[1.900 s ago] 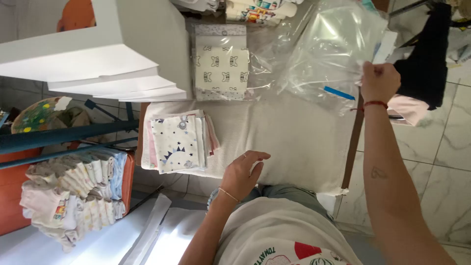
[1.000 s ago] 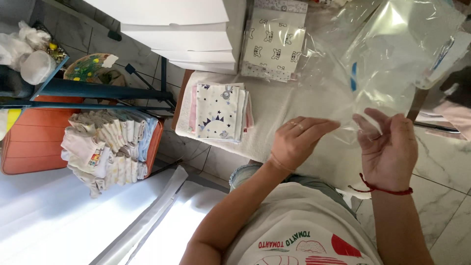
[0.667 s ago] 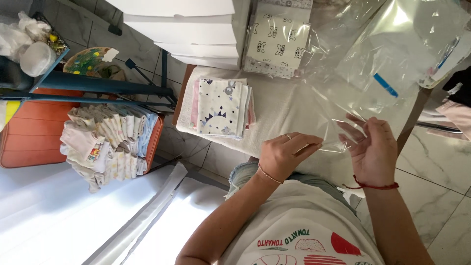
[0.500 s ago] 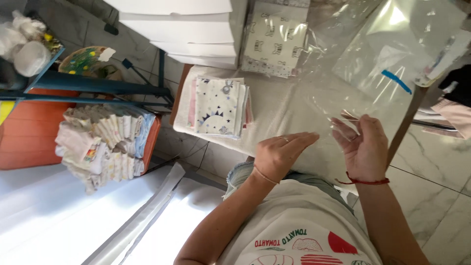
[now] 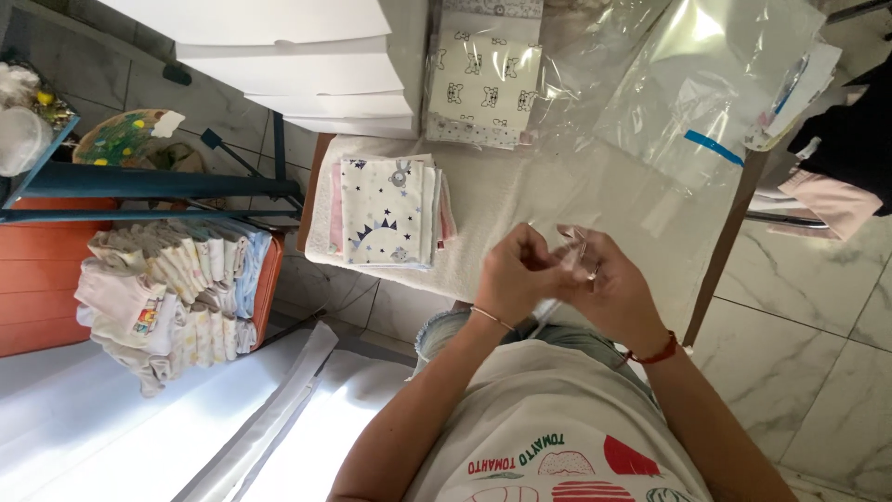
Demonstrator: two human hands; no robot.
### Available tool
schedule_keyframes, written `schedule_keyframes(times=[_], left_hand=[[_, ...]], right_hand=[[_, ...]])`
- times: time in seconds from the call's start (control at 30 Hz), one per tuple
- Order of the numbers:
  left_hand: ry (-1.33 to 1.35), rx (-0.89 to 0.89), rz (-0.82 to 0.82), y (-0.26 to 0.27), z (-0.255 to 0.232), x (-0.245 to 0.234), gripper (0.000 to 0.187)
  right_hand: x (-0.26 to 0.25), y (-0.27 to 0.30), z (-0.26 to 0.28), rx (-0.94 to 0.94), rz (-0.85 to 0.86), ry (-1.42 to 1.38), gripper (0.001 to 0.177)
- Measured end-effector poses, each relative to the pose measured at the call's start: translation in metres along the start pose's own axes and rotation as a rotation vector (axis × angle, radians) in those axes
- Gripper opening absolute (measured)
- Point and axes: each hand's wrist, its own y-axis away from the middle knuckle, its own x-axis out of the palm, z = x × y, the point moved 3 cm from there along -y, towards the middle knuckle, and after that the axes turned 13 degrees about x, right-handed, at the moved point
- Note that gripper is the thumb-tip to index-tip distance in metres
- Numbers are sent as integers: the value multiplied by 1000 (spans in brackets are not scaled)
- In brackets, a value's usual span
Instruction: Packaging small fabric items into clear plastic bags
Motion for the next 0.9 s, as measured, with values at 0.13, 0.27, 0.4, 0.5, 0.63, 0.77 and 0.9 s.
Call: schedule_keyframes(times=[0.13, 0.27, 0.4, 0.5, 0.63, 0.77, 0.9], left_hand=[[-60, 3, -24, -10, -6, -11, 39], [-296, 149, -29, -14, -21, -22, 32], [-525, 369, 13, -15, -25, -6, 18], [-645, 409, 62, -9, -21, 13, 18], [-730, 420, 107, -6, -34, 24, 17], [-762, 406, 136, 0, -41, 37, 19], [-741, 402, 201, 7, -37, 51, 24]], right_hand=[[-6, 3, 20, 70, -171, 63, 39], [-25, 2, 23, 14, -361, 277, 16], [-18, 12, 42, -600, -599, 868, 20], [2, 31, 31, -773, -452, 1017, 17], [3, 32, 38, -398, -421, 809, 8], [0, 31, 35, 171, -206, -111, 23], [-27, 19, -21, 358, -138, -621, 32]])
